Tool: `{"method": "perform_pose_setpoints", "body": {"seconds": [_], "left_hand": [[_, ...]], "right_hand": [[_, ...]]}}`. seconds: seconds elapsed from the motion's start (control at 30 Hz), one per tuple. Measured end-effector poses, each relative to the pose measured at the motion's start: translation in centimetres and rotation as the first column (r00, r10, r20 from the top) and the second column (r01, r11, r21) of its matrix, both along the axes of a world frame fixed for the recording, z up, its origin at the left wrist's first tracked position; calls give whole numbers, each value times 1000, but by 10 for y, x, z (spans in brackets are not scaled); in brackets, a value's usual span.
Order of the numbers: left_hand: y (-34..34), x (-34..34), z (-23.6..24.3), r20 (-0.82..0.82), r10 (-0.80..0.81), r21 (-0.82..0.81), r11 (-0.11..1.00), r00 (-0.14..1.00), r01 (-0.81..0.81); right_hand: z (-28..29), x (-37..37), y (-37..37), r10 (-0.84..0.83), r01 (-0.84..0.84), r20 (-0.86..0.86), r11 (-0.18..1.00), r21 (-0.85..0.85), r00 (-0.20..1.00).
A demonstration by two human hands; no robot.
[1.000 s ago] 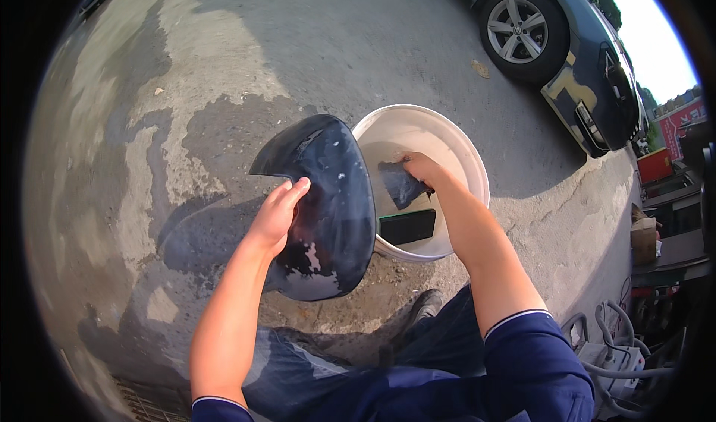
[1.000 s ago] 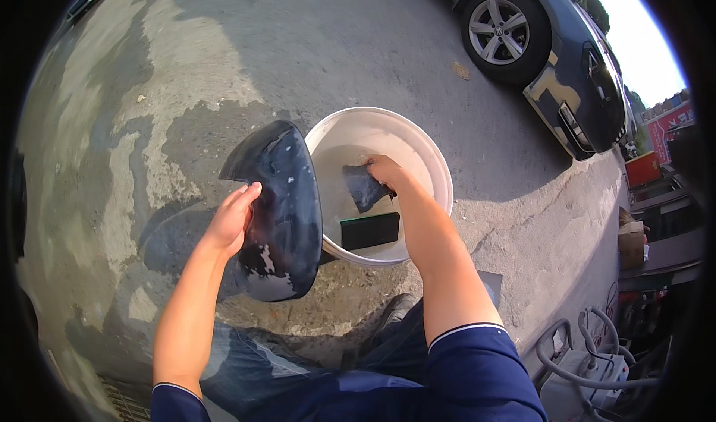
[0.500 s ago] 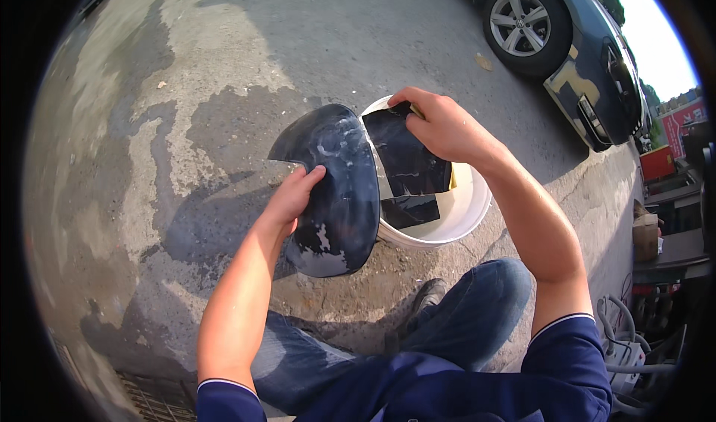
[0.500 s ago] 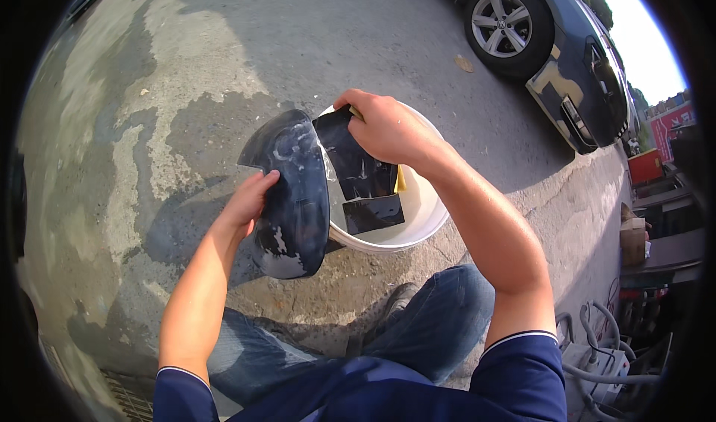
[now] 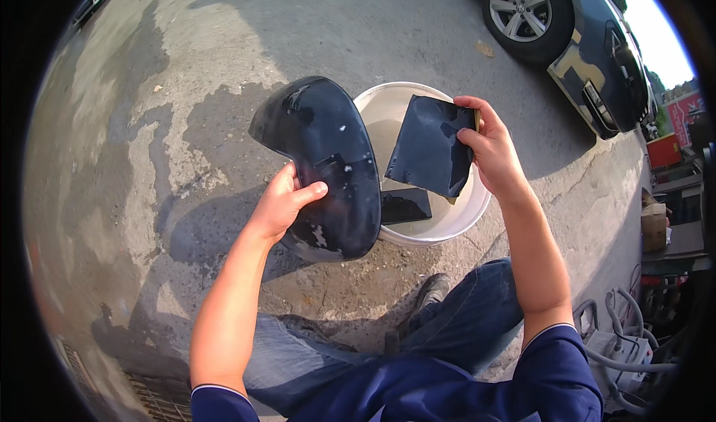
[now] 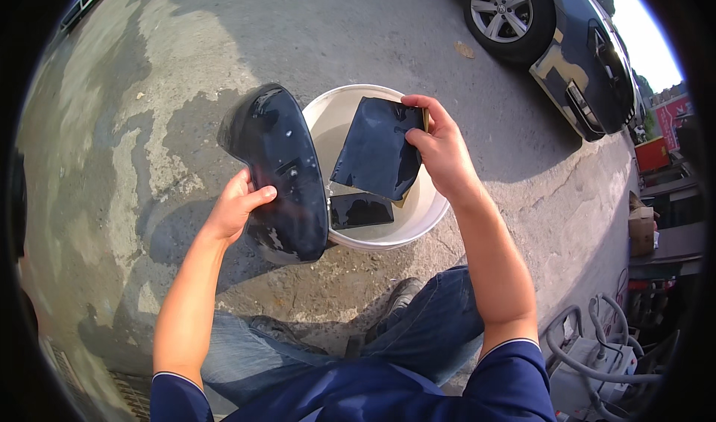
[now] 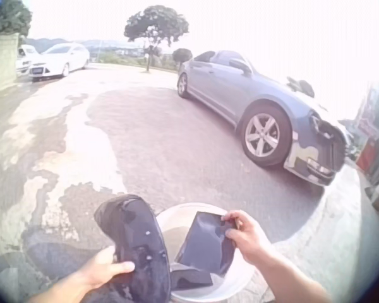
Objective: The person sits on the ground and sands a black car part using a sanding block and water. They repeatedly dip the sanding block into a white bucket of water and rub the surface of the part to smooth it.
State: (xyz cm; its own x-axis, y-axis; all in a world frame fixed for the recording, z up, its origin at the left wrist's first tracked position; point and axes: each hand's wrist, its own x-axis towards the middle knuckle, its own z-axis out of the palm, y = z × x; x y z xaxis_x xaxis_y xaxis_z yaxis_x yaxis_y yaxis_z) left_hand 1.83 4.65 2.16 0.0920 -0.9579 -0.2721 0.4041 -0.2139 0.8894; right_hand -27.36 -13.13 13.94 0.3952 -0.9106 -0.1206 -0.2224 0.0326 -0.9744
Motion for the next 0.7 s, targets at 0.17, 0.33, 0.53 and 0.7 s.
{"method": "perform_pose_setpoints", "body": {"seconds": [0.17,0.33,0.53,0.7], "left_hand": [[3,-4,14,56,20,-102,995,998,-15],[9,-4,17,123,65,-185,982,990,-42],[11,-6,19,211,58,-156,987,976,-24],[16,-5,25,266,12,-66,998,964,6]], "right_hand": [[-24,-13,-21,-25,34,-94,995,94,995],[-30,-11,-25,132,-112,-149,984,137,980],[-55,-14,-24,159,-320,-574,928,-190,803],[-44,-10,-26,33,-339,-660,876,-342,751]]}}
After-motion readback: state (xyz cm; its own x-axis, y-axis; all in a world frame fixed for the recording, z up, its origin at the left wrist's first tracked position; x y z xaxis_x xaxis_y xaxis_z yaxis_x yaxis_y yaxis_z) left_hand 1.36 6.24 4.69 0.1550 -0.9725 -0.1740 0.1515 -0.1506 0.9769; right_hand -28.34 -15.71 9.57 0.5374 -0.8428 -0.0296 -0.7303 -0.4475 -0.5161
